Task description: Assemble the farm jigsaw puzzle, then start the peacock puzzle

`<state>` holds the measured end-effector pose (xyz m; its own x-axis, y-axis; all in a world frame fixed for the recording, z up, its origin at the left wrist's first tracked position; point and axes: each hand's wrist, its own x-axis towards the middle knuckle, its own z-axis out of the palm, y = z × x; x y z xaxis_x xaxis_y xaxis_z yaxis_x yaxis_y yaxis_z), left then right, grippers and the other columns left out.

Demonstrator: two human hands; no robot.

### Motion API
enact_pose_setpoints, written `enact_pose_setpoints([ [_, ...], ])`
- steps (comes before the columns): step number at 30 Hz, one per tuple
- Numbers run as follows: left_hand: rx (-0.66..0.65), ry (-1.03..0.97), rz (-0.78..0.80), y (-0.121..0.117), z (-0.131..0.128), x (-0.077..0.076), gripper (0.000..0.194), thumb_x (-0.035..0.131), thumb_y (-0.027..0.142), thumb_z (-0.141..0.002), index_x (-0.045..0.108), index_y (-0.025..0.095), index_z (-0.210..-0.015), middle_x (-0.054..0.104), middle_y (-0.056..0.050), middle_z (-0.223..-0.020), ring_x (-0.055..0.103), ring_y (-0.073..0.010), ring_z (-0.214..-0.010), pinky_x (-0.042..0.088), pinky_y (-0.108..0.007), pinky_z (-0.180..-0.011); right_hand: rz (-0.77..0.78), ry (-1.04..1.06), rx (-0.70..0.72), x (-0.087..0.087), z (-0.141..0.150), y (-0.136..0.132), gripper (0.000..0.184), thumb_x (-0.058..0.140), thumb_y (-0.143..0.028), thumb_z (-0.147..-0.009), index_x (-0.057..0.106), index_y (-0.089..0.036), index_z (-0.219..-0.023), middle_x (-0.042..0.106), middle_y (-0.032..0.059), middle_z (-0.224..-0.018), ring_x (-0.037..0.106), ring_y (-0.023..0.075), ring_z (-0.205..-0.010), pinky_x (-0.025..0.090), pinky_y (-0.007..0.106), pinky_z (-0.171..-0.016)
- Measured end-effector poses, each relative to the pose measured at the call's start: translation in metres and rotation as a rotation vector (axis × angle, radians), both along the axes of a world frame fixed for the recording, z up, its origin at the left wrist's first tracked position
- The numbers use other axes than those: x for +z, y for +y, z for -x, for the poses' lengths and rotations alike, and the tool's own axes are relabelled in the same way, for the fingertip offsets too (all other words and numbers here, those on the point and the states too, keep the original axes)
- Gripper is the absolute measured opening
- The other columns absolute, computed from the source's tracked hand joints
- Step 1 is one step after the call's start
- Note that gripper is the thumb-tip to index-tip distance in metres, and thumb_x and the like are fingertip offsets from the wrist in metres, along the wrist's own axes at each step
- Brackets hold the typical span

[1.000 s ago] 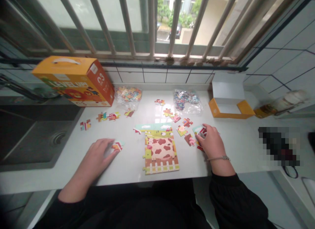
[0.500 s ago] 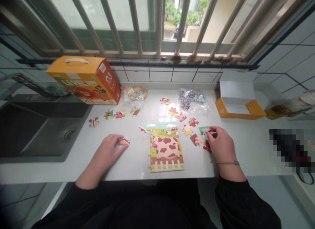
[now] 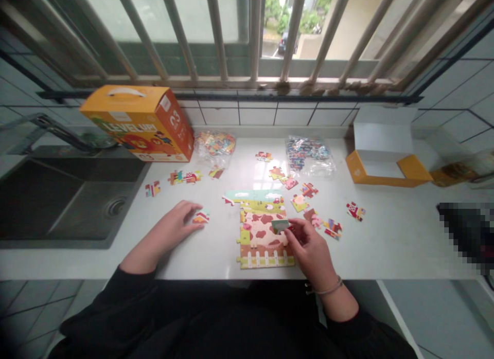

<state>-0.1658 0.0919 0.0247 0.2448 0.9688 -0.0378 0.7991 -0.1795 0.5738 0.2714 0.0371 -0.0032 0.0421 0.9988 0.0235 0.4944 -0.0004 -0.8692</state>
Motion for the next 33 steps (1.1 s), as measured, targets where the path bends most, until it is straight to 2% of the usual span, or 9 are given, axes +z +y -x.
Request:
enact_pose_setpoints([
  [4, -0.003, -0.044, -0.021, 0.025, -0.007, -0.001, 0.045, 0.089, 0.038, -0.083, 0.069, 0.023, -0.120, 0.065, -0.006, -0.116, 0.065, -0.0272, -0.106, 0.057, -0.043, -0.099, 0.032, 0.004, 0.016, -0.009, 0.006, -0.012, 0.042, 0.069, -0.058, -0.104, 0.068, -0.025, -0.130, 0.081, 0.0068, -0.101, 0.077, 0.0233, -0.084, 0.065, 0.036, -0.075],
  [9, 0.004, -0.079, -0.097, 0.050, -0.026, -0.007, 0.045, 0.089, 0.036, -0.085, 0.067, 0.022, -0.121, 0.063, -0.006, -0.118, 0.064, -0.0246, -0.101, 0.057, -0.042, -0.095, -0.101, -0.150, 0.092, -0.002, 0.014, -0.011, 0.034, 0.065, -0.052, -0.107, 0.070, -0.024, -0.126, 0.077, 0.0041, -0.089, 0.072, 0.0205, -0.072, 0.060, 0.034, -0.066],
  [12, -0.006, -0.098, -0.125, 0.057, -0.034, -0.008, 0.045, 0.088, 0.035, -0.087, 0.067, 0.022, -0.124, 0.063, -0.007, -0.124, 0.064, -0.0248, -0.105, 0.057, -0.042, -0.097, -0.161, -0.190, 0.132, 0.003, 0.018, -0.009, 0.031, 0.064, -0.049, -0.107, 0.070, -0.024, -0.125, 0.075, 0.0027, -0.086, 0.069, 0.0187, -0.067, 0.059, 0.033, -0.063],
  [18, -0.051, -0.047, -0.153, 0.058, -0.037, -0.007, 0.044, 0.084, 0.039, -0.092, 0.070, 0.023, -0.130, 0.063, -0.008, -0.124, 0.065, -0.0289, -0.116, 0.055, -0.046, -0.108, -0.180, -0.218, 0.157, 0.003, 0.018, -0.009, 0.029, 0.062, -0.046, -0.109, 0.069, -0.023, -0.126, 0.075, 0.0028, -0.085, 0.069, 0.0179, -0.066, 0.059, 0.033, -0.063],
  [23, -0.132, -0.034, -0.242, 0.055, -0.038, -0.010, 0.037, 0.077, 0.037, -0.099, 0.073, 0.025, -0.134, 0.065, -0.012, -0.138, 0.062, -0.0312, -0.131, 0.050, -0.051, -0.117, -0.174, -0.202, 0.165, 0.005, 0.019, -0.008, 0.030, 0.062, -0.046, -0.109, 0.069, -0.023, -0.126, 0.075, 0.0031, -0.085, 0.069, 0.0180, -0.065, 0.059, 0.032, -0.062],
  [27, -0.199, 0.022, -0.275, 0.054, -0.038, -0.013, 0.022, 0.072, 0.037, -0.104, 0.080, 0.029, -0.123, 0.071, -0.010, -0.143, 0.064, -0.0312, -0.132, 0.050, -0.054, -0.116, -0.177, -0.209, 0.164, 0.006, 0.019, -0.007, 0.028, 0.063, -0.044, -0.108, 0.069, -0.023, -0.126, 0.074, 0.0019, -0.084, 0.068, 0.0171, -0.065, 0.059, 0.031, -0.063],
  [33, -0.240, 0.057, -0.321, 0.053, -0.037, -0.014, 0.022, 0.069, 0.039, -0.107, 0.082, 0.031, -0.123, 0.075, -0.007, -0.144, 0.067, -0.0291, -0.131, 0.051, -0.052, -0.111, -0.184, -0.210, 0.164, 0.007, 0.019, -0.008, 0.027, 0.063, -0.042, -0.108, 0.070, -0.023, -0.126, 0.074, 0.0022, -0.085, 0.068, 0.0171, -0.065, 0.059, 0.031, -0.063],
])
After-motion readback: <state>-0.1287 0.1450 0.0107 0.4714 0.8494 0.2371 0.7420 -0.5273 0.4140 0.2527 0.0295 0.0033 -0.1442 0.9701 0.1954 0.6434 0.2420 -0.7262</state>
